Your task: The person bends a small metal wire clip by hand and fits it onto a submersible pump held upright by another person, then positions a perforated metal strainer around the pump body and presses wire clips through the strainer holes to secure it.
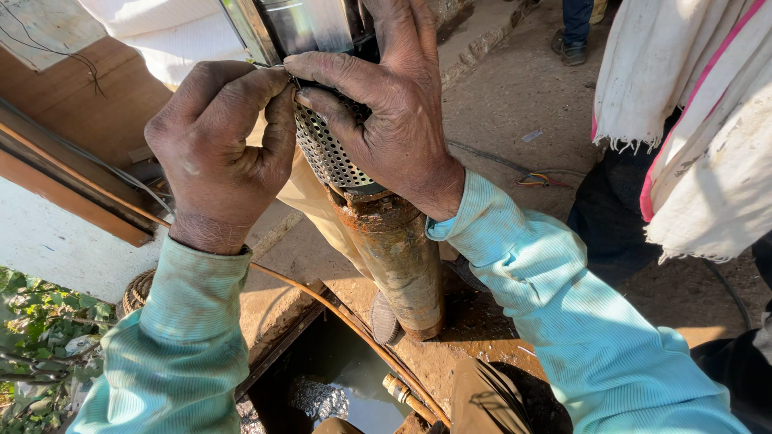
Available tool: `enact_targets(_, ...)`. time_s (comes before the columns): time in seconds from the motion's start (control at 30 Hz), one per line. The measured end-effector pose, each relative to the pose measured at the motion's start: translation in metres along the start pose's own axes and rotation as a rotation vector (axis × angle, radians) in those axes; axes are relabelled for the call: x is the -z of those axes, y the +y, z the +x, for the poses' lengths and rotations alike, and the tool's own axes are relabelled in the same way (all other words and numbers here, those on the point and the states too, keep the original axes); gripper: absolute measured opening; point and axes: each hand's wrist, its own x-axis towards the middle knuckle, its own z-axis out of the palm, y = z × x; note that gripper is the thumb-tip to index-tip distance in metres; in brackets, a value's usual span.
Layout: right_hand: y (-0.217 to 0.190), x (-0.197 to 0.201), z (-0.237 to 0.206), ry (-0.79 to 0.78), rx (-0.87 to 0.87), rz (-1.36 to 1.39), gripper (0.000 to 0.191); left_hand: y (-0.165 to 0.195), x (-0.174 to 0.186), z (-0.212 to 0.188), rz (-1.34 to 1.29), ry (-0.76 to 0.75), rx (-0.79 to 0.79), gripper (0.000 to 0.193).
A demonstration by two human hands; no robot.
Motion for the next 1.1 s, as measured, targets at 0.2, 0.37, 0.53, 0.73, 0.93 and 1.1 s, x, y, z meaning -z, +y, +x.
enact_targets(0.2, 0.001, 0.005, -0.001, -0.034, 0.01, -0.007, 0.037, 0.002, 0.003, 0.003, -0.001, -0.022, -0.037, 0.011)
enact_targets(0.37, 0.002, 0.003, -0.004, -0.022, 0.009, 0.0, 0.039, 0.005, 0.006, 0.008, -0.019, -0.044, -0.007, 0.01)
enact_targets(0.53, -0.001, -0.003, -0.004, 0.023, -0.018, 0.036, 0.034, 0.008, 0.013, 0.012, -0.012, -0.091, -0.019, 0.011)
enact_targets(0.73, -0.006, -0.004, -0.002, 0.016, -0.049, 0.057, 0.033, 0.005, 0.014, 0.015, -0.023, -0.097, -0.019, 0.014)
enact_targets(0.93, -0.006, -0.008, -0.003, 0.024, -0.046, 0.02, 0.035, 0.004, 0.012, 0.011, -0.053, -0.079, -0.005, 0.014)
enact_targets(1.1, -0.008, -0.009, -0.005, 0.038, -0.09, 0.066, 0.036, 0.007, 0.015, 0.013, -0.006, -0.095, -0.017, 0.015)
